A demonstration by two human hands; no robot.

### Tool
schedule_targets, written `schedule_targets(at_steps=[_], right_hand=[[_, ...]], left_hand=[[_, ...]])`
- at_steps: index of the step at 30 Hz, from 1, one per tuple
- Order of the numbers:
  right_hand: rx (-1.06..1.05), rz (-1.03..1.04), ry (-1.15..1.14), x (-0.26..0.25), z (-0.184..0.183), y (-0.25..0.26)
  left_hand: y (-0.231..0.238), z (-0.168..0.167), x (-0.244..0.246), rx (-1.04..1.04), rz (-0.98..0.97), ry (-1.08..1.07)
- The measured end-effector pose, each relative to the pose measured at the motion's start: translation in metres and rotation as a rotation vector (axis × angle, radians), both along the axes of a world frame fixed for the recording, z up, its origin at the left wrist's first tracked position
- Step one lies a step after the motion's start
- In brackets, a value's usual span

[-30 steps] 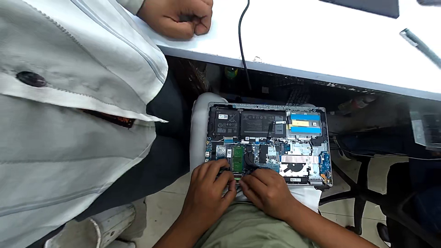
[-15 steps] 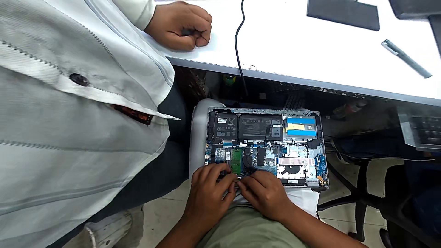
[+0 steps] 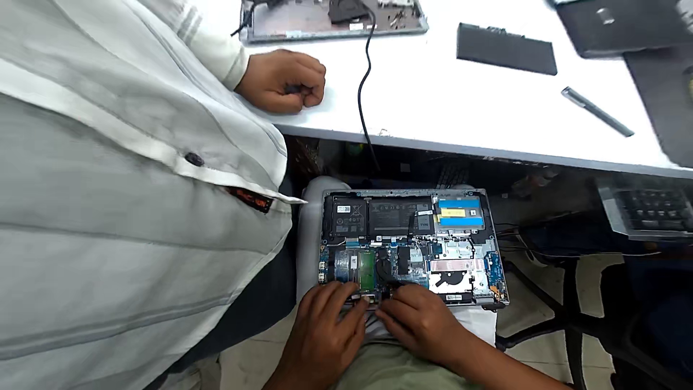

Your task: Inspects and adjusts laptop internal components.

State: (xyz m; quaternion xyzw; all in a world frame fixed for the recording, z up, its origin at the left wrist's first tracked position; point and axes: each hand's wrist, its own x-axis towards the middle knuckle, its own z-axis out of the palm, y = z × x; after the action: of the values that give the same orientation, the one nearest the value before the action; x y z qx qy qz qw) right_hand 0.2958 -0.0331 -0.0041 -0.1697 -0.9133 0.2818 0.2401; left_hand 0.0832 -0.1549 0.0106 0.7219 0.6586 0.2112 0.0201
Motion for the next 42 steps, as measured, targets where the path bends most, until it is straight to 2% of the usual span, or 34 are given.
schedule_targets(at_steps=[5,7,10,13,15,18,21,24,29,31,33,36,39,42], right_hand=[[0.026,-0.007,-0.001,0.018,0.016,0.012],[0.039,-0.049,0.002,0.024,0.022,0.019],[0.079,-0.174,0.033,0.034,0.029,0.029],[0.168,-0.417,0.068,0.051,0.040,0.045],[0.206,-0.661,0.003,0.072,0.049,0.057],[0.087,-0.995,-0.100,0.106,0.048,0.071],[-0.138,-1.103,-0.180,0.132,0.034,0.079],[-0.345,-1.097,-0.192,0.134,0.026,0.077],[-0.355,-1.112,-0.184,0.130,0.023,0.071],[-0.290,-1.083,-0.238,0.132,0.028,0.073],[-0.101,-1.027,-0.321,0.123,0.041,0.074],[0.080,-0.870,-0.247,0.088,0.060,0.070],[0.025,-0.595,-0.107,0.040,0.065,0.063],[0.001,-0.310,-0.116,-0.002,0.060,0.062]], left_hand=[[0.012,0.011,-0.007,-0.016,-0.008,-0.073],[0.021,0.018,-0.010,-0.012,0.067,-0.118],[0.034,0.022,-0.016,-0.027,0.284,-0.282],[0.048,0.019,-0.025,-0.098,0.513,-0.455],[0.055,0.016,-0.028,-0.176,0.565,-0.530],[0.062,0.015,-0.031,-0.246,0.566,-0.561],[0.077,0.014,-0.034,-0.268,0.540,-0.553],[0.086,0.015,-0.032,-0.296,0.543,-0.541],[0.083,0.021,-0.032,-0.314,0.565,-0.549],[0.077,0.026,-0.035,-0.312,0.556,-0.505],[0.076,0.031,-0.031,-0.274,0.498,-0.404],[0.079,0.030,-0.028,-0.218,0.335,-0.291],[0.088,0.022,-0.033,-0.169,0.263,-0.217],[0.093,0.019,-0.040,-0.155,0.234,-0.237]])
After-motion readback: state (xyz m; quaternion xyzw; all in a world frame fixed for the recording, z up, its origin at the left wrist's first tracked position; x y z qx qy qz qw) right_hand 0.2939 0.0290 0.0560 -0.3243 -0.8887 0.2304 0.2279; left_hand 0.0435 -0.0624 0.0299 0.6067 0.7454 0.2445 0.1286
